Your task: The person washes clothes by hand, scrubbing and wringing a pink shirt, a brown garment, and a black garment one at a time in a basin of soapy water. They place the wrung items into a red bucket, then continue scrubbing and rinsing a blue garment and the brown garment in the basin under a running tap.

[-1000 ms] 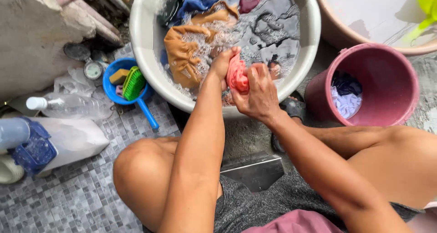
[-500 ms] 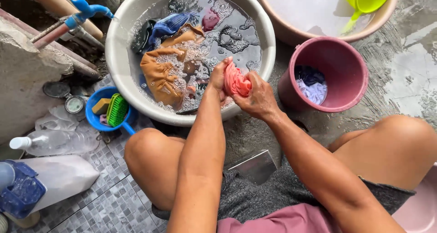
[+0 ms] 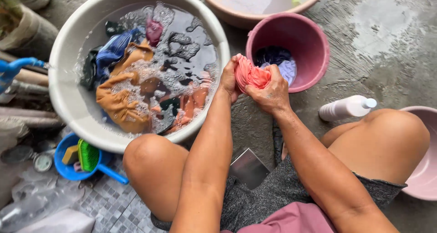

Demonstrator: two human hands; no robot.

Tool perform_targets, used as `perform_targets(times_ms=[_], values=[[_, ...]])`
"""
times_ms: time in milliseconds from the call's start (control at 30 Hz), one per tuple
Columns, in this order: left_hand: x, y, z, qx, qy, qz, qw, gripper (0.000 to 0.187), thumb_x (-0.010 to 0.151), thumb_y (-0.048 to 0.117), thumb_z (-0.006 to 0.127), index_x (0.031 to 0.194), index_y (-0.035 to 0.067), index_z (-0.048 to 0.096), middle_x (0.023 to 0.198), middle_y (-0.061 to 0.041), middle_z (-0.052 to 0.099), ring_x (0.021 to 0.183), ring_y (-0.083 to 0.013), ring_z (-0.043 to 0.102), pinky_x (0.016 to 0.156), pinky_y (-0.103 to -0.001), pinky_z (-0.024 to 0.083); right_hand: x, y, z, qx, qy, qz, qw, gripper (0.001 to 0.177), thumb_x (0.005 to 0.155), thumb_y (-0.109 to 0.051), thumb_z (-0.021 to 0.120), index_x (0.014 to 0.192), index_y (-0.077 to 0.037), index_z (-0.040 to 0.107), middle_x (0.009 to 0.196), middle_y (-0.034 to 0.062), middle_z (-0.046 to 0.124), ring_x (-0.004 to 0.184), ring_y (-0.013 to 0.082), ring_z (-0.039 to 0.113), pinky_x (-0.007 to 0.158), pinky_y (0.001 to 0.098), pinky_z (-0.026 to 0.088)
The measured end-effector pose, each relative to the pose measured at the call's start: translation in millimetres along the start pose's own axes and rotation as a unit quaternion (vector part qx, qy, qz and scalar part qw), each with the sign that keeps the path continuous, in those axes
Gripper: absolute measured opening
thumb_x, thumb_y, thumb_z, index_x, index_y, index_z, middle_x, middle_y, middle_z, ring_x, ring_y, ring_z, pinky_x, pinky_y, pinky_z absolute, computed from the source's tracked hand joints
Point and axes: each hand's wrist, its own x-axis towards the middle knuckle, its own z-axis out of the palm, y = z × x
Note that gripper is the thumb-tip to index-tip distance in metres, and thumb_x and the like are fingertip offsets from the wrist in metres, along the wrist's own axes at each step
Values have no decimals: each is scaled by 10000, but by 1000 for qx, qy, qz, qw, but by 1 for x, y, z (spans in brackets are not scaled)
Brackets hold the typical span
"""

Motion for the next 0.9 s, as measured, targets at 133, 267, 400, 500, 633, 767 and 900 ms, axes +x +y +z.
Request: perform_targets(times_ms=[133,267,400,500,633,767,900], values=[[35,-43,13,-16,-89,54,994,415,1050,494,569,1147,93,610,1124,-53,652,1079,-206,642,1006,-403,514,12,21,-25,-31,57,75,995,497,678,-263,834,1047,-41,585,928,134,732,857,272,733,789,408,581],[48,-62,47,-14,-51,27,998,477,969,445,644,1292,96,601,1271,-37,633,1199,-186,596,1069,-389,474,18,45,-42,7,105,102,989,480,713,-274,833,1068,-53,597,986,120,738,902,256,744,829,397,583],[62,-73,78,17,-102,105,989,574,979,412,688,1392,42,539,1386,-67,580,1327,-195,537,1136,-384,451,25,67,-55,8,164,79,983,531,737,-312,854,1107,-38,589,1019,130,725,938,267,743,845,393,583],[80,-87,68,152,-20,115,982,676,941,426,690,1428,42,421,1419,-128,546,1318,-246,534,1087,-405,467,31,81,-63,-13,165,51,985,553,784,-313,850,1181,-25,592,1145,162,698,1034,295,711,897,403,560],[83,-103,43,533,132,213,808,847,937,355,788,1526,-58,340,1509,-288,388,1377,-356,384,1102,-430,353,41,135,-53,-167,146,-82,972,707,740,-278,894,1257,63,553,1195,266,610,1104,429,614,935,483,496],[66,-104,47,519,138,101,837,460,884,297,694,1255,27,663,1259,-173,695,1151,-253,657,971,-356,511,33,133,-47,-98,83,29,991,516,823,-189,780,1270,-10,596,1208,215,628,1089,358,654,953,453,522],[68,-114,33,481,101,134,860,341,892,260,669,1127,15,704,1000,-115,790,912,-208,770,830,-339,592,26,122,-37,-53,76,57,994,410,883,-161,716,1263,-44,616,1187,181,654,1039,300,693,931,411,556]])
